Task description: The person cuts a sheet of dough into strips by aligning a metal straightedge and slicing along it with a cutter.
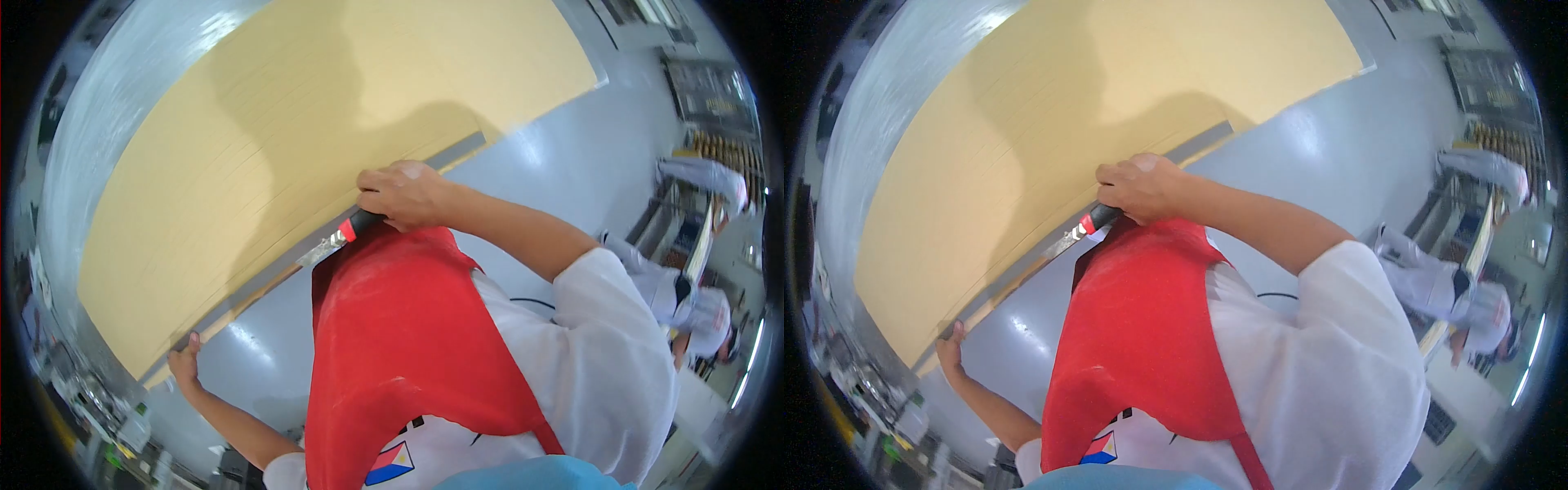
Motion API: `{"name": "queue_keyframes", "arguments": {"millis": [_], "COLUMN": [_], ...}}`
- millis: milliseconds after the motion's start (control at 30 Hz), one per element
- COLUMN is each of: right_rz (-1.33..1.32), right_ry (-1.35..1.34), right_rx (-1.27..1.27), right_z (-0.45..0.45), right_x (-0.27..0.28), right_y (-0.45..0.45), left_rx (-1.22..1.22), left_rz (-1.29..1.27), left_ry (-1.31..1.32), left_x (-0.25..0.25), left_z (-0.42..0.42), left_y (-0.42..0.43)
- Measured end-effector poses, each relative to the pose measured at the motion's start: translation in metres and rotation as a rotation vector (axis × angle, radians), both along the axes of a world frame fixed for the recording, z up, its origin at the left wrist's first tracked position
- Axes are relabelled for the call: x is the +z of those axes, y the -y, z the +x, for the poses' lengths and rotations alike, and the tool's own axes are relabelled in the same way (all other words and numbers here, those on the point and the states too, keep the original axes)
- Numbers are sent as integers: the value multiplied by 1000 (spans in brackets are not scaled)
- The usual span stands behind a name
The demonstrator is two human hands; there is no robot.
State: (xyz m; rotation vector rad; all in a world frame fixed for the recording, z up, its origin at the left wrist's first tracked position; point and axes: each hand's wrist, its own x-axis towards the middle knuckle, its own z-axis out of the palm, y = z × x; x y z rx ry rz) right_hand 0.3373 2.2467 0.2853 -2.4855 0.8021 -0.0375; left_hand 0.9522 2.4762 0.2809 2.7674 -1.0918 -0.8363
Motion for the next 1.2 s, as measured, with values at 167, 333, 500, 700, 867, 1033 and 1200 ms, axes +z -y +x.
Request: {"name": "queue_keyframes", "arguments": {"millis": [167, 333, 500, 700, 867, 1033, 1200], "right_rz": [58, 18, 295, 227, 90, -50, -19], "right_ry": [-68, -1, 24, 98, 176, 114, 15], "right_rx": [-18, -29, -87, 262, 621, 716, 689], "right_z": [-2, 1, 59, 296, 558, 757, 822], "right_x": [1, 1, 4, 19, -17, -22, -10], "right_y": [7, 17, 55, 39, -48, -136, -175], "left_rx": [-59, -98, 92, 207, 242, 244, 201], "left_rz": [139, 105, 220, 132, 28, -15, -21], "left_ry": [157, 284, 308, 300, 262, 192, 93], "left_x": [-3, 5, 4, 14, 12, 12, 18], "left_z": [-14, -34, -48, -68, -67, -63, -52], "left_y": [18, 28, 29, 20, 9, 7, 0]}}
